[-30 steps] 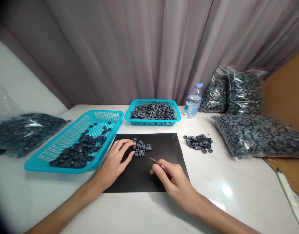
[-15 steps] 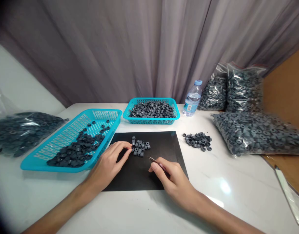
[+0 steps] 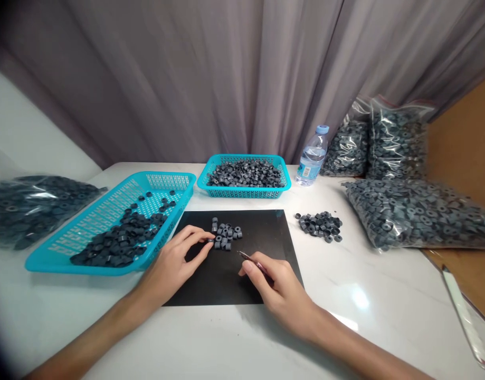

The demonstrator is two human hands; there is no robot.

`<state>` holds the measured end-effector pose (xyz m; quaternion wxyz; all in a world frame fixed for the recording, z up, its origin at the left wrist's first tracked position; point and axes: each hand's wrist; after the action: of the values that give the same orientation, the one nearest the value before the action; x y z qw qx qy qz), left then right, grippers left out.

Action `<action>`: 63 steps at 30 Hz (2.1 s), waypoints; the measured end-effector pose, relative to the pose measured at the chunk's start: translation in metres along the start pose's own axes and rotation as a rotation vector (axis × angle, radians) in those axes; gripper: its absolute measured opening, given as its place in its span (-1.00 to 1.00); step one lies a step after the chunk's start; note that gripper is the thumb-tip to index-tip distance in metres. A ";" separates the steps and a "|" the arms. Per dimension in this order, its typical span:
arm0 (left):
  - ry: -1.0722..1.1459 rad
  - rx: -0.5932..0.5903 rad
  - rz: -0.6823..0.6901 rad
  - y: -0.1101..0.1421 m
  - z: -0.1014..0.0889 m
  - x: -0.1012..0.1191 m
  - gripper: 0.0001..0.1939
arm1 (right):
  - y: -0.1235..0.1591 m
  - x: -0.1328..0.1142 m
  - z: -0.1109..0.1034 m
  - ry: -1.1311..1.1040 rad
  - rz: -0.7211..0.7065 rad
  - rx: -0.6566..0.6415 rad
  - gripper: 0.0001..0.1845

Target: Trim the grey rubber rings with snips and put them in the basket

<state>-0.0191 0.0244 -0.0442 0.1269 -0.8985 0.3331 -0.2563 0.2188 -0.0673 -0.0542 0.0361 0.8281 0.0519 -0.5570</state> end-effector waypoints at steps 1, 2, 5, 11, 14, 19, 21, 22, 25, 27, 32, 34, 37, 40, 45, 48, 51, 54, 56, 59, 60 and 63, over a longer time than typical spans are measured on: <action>0.012 0.000 -0.004 0.000 0.000 0.000 -0.87 | 0.000 0.000 0.000 -0.001 -0.003 0.000 -0.55; 0.022 0.002 -0.008 0.000 0.000 0.000 -0.87 | 0.000 -0.001 0.000 -0.001 -0.004 0.000 -0.55; 0.028 0.007 -0.005 0.000 -0.001 0.002 -0.89 | 0.000 -0.002 0.000 0.008 0.002 0.000 -0.54; 0.017 0.018 -0.018 0.001 -0.001 0.003 -0.92 | 0.000 -0.003 0.000 0.014 -0.005 0.000 -0.53; 0.004 0.019 -0.006 0.002 0.000 0.001 -0.92 | 0.000 -0.003 0.000 0.021 -0.001 -0.001 -0.52; -0.007 -0.005 -0.001 0.003 -0.003 0.000 -0.89 | 0.001 -0.003 0.000 0.017 -0.006 -0.006 -0.52; -0.027 -0.022 0.017 0.003 -0.004 0.001 -0.86 | 0.001 -0.002 0.000 0.014 -0.003 -0.003 -0.54; -0.034 -0.028 0.036 0.004 -0.005 0.002 -0.85 | 0.001 -0.002 0.000 0.013 -0.002 -0.001 -0.54; -0.051 -0.046 0.095 0.006 -0.005 0.003 -0.80 | 0.001 -0.001 0.000 0.012 0.000 0.003 -0.55; -0.075 -0.064 0.119 0.007 -0.005 0.003 -0.78 | 0.000 -0.002 0.000 0.014 -0.002 0.004 -0.54; -0.155 -0.098 0.217 0.010 -0.010 0.003 -0.74 | 0.000 -0.003 0.000 0.028 -0.010 0.007 -0.53; -0.182 -0.105 0.247 0.009 -0.014 0.005 -0.69 | 0.001 -0.003 0.000 0.027 -0.016 0.008 -0.53; -0.200 -0.126 0.266 0.008 -0.017 0.007 -0.60 | 0.001 -0.002 0.000 0.028 -0.024 0.008 -0.53; -0.201 -0.147 0.277 0.008 -0.015 0.007 -0.54 | 0.001 -0.001 0.000 0.031 -0.024 0.006 -0.52; -0.249 -0.163 0.281 0.009 -0.013 0.005 -0.63 | 0.001 -0.002 -0.001 0.025 -0.020 0.008 -0.54; -0.248 -0.201 0.303 0.009 -0.015 0.007 -0.64 | 0.001 -0.003 -0.001 0.021 -0.027 0.011 -0.54; -0.244 -0.196 0.328 0.010 -0.015 0.008 -0.61 | 0.002 -0.004 -0.001 0.024 -0.027 0.015 -0.55; -0.241 -0.167 0.312 0.011 -0.014 0.008 -0.63 | 0.001 -0.005 0.000 0.031 -0.022 0.019 -0.54; -0.218 -0.156 0.274 0.011 -0.014 0.006 -0.67 | 0.001 -0.004 -0.001 0.034 -0.021 0.019 -0.54; -0.205 -0.143 0.240 0.009 -0.018 0.005 -0.72 | 0.000 -0.004 -0.001 0.030 -0.018 0.017 -0.54; -0.229 -0.131 0.239 0.008 -0.019 0.005 -0.73 | 0.000 -0.004 -0.001 0.028 -0.016 0.016 -0.54; -0.347 -0.089 0.278 0.005 -0.021 0.005 -0.75 | 0.001 -0.003 -0.001 0.028 -0.010 0.010 -0.54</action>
<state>-0.0299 0.0162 -0.0271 0.1763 -0.8794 0.4378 -0.0631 0.2189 -0.0683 -0.0508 0.0284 0.8357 0.0538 -0.5458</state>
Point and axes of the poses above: each hand's wrist, its own y-axis away from the middle knuckle, its own z-axis out of the palm, x = y × z, and after that the axes turned 5 degrees about z, right-handed
